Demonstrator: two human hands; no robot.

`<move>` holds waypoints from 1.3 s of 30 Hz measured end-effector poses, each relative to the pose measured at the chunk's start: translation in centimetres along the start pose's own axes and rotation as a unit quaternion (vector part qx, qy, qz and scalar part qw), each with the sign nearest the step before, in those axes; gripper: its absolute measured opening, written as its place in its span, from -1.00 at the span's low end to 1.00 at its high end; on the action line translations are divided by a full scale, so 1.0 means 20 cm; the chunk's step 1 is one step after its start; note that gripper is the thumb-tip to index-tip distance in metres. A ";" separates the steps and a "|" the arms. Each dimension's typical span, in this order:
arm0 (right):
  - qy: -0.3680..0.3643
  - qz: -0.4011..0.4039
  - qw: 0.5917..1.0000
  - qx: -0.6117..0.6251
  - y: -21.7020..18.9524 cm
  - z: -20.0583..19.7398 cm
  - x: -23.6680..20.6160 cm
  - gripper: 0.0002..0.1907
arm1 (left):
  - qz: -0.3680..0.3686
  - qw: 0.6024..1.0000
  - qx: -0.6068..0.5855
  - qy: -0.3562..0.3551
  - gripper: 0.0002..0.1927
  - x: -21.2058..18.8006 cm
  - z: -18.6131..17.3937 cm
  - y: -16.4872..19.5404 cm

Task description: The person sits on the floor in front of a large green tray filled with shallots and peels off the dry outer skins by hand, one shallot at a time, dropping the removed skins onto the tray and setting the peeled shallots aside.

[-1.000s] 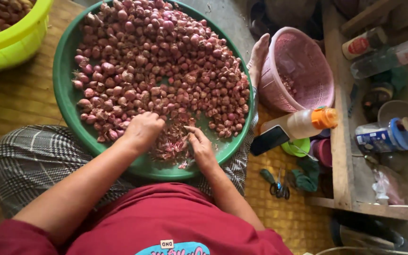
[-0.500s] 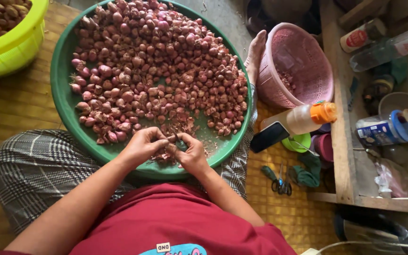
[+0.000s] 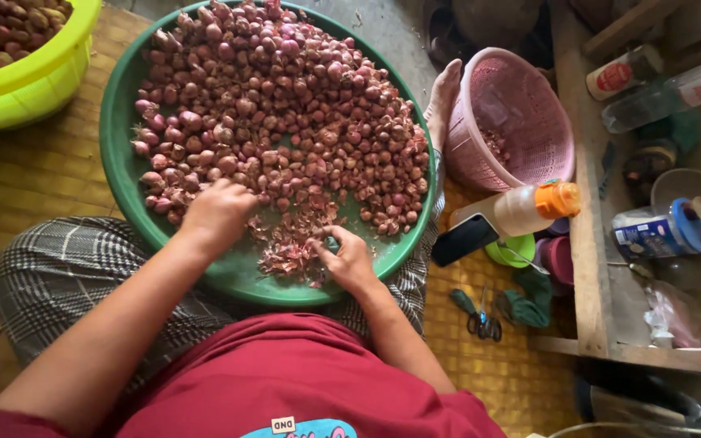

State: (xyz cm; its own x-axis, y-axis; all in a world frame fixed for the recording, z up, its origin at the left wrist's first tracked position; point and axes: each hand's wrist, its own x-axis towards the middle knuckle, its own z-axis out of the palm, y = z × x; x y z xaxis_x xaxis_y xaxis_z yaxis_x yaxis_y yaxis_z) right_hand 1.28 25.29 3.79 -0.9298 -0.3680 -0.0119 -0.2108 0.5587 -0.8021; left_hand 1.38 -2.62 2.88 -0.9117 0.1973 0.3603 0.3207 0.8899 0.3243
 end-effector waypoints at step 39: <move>-0.099 -0.011 0.931 0.351 -0.16 0.09 -0.07 -0.63 | -0.289 0.433 -0.852 -0.057 -0.80 -0.14 0.16 0.23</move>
State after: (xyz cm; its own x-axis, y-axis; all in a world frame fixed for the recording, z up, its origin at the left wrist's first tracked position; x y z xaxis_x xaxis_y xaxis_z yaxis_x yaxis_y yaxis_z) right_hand 3.69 22.73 5.27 -0.8394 -0.5417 -0.0452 0.0843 -0.0476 -0.9953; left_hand 4.56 2.34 0.59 -0.9418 0.2493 -0.2256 -0.3339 -0.7722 0.5406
